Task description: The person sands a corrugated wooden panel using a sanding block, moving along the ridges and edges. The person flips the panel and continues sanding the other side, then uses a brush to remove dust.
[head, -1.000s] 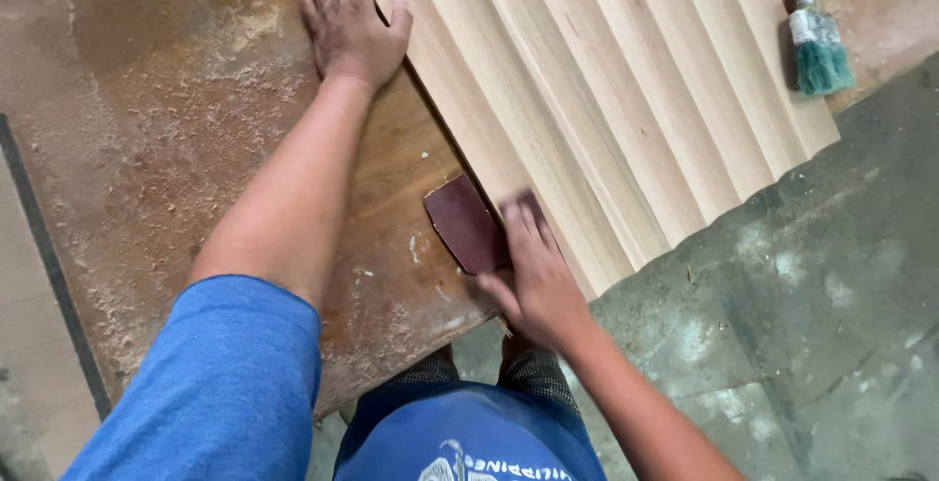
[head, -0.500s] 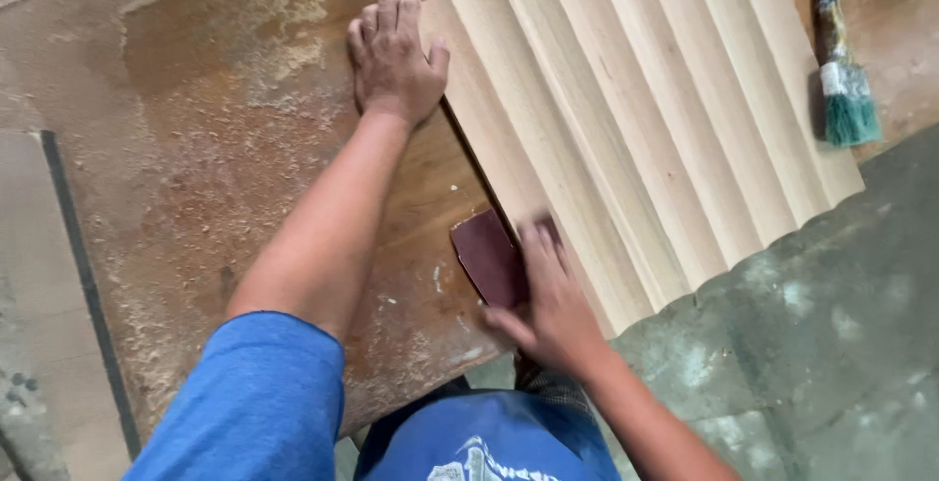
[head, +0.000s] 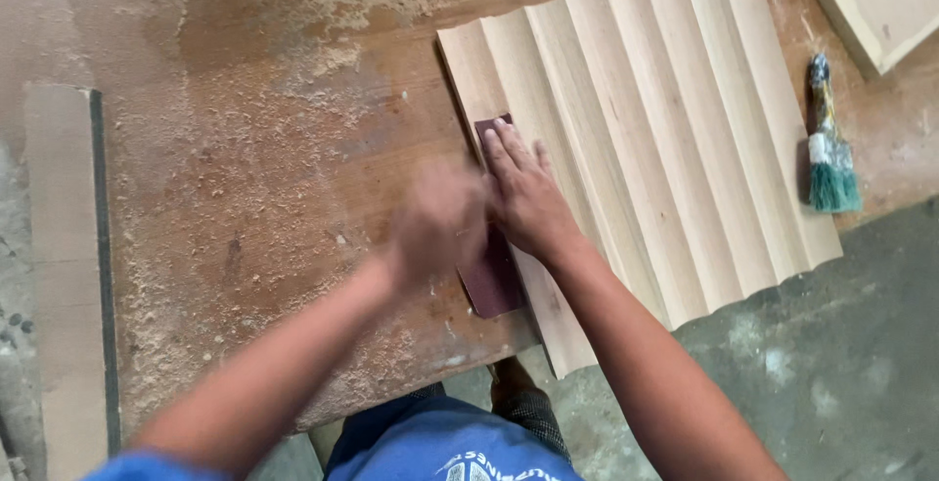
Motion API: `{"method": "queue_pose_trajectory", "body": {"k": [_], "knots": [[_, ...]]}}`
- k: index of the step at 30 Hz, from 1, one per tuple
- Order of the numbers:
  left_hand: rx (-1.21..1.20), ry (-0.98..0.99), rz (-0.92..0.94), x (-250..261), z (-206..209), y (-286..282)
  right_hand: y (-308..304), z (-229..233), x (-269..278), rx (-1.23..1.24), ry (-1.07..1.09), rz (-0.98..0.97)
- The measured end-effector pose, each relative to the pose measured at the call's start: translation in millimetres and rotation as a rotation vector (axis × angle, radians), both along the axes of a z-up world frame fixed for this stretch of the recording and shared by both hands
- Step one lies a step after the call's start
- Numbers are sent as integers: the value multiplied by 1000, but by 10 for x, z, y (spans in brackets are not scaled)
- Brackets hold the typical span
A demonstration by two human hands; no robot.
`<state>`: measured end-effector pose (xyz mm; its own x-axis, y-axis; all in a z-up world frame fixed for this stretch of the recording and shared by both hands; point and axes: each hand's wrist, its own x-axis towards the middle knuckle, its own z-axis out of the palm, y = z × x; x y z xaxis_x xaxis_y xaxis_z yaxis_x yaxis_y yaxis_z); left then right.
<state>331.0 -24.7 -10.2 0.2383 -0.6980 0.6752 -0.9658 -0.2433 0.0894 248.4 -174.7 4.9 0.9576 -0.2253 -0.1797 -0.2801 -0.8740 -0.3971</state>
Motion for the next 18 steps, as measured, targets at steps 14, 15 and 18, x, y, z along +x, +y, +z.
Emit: {"method": "queue_pose_trajectory", "body": {"k": [14, 15, 18], "knots": [[242, 369, -437, -1509, -929, 360, -27, -158, -441, -341, 117, 283], [251, 330, -390, -1537, -912, 368, -63, -166, -275, -292, 178, 276], [280, 361, -387, -1481, -647, 377, -288, 18, 830, -198, 257, 249]]}}
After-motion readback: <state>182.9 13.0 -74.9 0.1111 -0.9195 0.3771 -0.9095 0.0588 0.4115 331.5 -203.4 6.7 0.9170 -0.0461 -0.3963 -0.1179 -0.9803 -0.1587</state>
